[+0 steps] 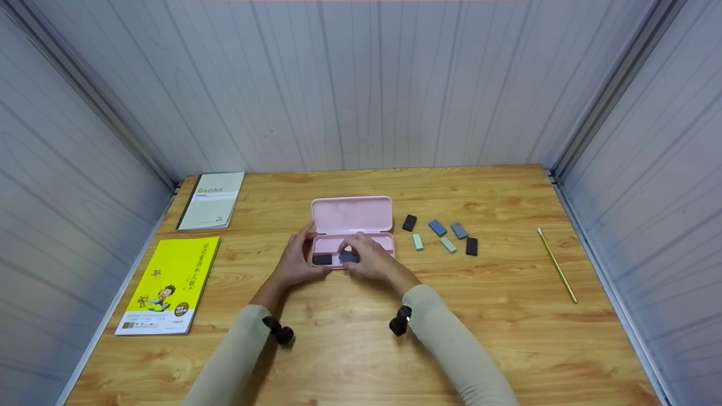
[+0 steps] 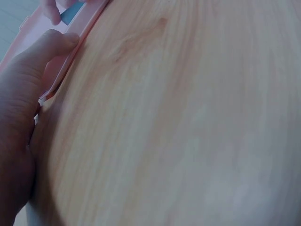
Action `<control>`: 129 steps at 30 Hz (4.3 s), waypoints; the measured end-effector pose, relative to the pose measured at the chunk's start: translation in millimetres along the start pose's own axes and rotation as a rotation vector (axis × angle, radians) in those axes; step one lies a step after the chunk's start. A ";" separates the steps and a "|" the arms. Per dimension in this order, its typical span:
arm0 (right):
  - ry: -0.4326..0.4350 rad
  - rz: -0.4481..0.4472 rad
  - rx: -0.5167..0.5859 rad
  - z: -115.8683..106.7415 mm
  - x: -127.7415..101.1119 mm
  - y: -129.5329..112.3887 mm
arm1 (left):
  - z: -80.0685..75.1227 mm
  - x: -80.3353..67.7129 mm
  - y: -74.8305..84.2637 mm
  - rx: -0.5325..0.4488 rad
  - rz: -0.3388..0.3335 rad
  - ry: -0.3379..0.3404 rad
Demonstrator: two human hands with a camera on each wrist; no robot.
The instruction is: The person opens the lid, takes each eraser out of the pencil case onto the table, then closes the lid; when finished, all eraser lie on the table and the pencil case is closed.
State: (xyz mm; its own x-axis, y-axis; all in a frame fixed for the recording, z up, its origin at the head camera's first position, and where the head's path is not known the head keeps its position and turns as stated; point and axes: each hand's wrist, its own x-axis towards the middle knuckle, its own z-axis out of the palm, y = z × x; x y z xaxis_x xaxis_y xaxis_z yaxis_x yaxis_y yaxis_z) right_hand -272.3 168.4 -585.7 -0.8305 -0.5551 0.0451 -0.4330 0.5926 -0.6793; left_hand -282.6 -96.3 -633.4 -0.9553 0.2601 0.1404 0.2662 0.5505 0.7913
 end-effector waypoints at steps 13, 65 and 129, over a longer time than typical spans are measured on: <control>0.171 -0.135 0.067 9.7 1.2 20.7 | -1.5 -1.4 0.3 -0.009 0.008 0.004; 0.379 0.146 0.132 -81.0 -37.9 51.5 | -1.7 2.4 0.8 0.004 0.009 -0.003; 0.487 0.441 0.031 -135.0 -134.9 141.7 | -1.3 2.0 3.0 0.009 0.007 -0.005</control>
State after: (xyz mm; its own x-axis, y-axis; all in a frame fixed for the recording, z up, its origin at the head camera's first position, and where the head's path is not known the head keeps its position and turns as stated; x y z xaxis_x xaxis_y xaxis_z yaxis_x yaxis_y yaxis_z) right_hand -268.9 406.0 -589.1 -0.9946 0.0675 0.0789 -0.0116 0.6828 -0.7305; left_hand -283.9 -95.2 -630.0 -0.9529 0.2674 0.1428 0.2736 0.5560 0.7849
